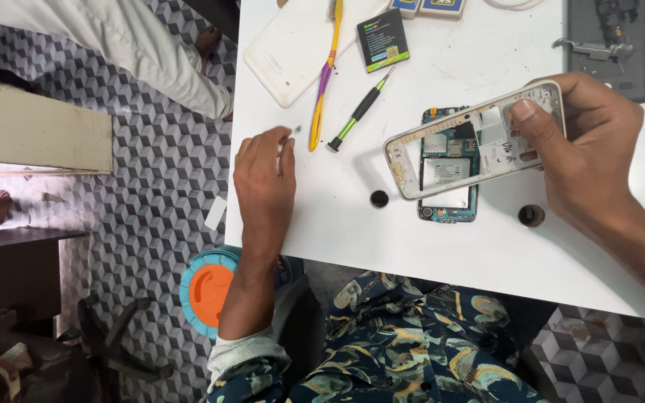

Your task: The person assembles a smartphone by connecting internal ribbon cables to the motherboard and placing the main assembly into the phone's back housing. They then use a screwdriver to secure the components with screws.

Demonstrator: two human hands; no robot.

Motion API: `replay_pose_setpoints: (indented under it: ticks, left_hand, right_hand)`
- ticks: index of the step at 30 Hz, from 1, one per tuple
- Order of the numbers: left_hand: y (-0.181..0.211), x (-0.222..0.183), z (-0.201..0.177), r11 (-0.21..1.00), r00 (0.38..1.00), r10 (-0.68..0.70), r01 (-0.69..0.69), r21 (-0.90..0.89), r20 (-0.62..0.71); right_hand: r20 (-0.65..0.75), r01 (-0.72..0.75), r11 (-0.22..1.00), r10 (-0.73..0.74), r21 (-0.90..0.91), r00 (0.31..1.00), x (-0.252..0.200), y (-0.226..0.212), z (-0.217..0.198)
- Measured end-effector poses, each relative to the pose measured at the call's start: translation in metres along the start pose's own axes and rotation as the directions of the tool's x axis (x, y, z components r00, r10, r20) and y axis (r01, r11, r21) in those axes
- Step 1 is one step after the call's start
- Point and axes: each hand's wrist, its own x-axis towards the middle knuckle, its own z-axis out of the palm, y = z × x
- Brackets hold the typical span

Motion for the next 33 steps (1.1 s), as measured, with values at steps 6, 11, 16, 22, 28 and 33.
replay_pose_setpoints:
  ticks: [6,11,16,22,28,33]
  left_hand:
    - [0.017,0.004,0.005,0.989,0.985,0.143,-0.139,-0.044,0.096]
    - [0.030,0.007,0.010,0.966,0.944,0.250,-0.258,0.006,0.214]
    - [0.029,0.004,0.010,0.975,0.961,0.205,-0.217,0.046,0.185]
    - [0.022,0.001,0.010,0.990,0.984,0.138,-0.142,0.027,0.110]
    - [0.019,-0.002,0.013,0.989,0.988,0.137,-0.141,0.050,0.070]
    - [0.016,-0.002,0.015,0.994,0.993,0.104,-0.105,0.033,0.049]
  right_hand:
    - [-0.016,-0.011,1.000,0.010,-0.027,1.000,0.001,0.003,0.000]
    - [-0.044,-0.078,0.996,0.079,0.034,0.996,0.001,-0.005,0.006]
    - [-0.045,-0.111,0.993,0.113,0.045,0.993,0.003,-0.011,0.007]
    - [-0.041,-0.143,0.989,0.144,0.032,0.989,0.003,-0.013,0.009]
    - [-0.050,-0.165,0.986,0.167,0.037,0.985,0.002,-0.013,0.010]
    - [-0.034,-0.170,0.985,0.171,0.033,0.985,0.003,-0.013,0.010]
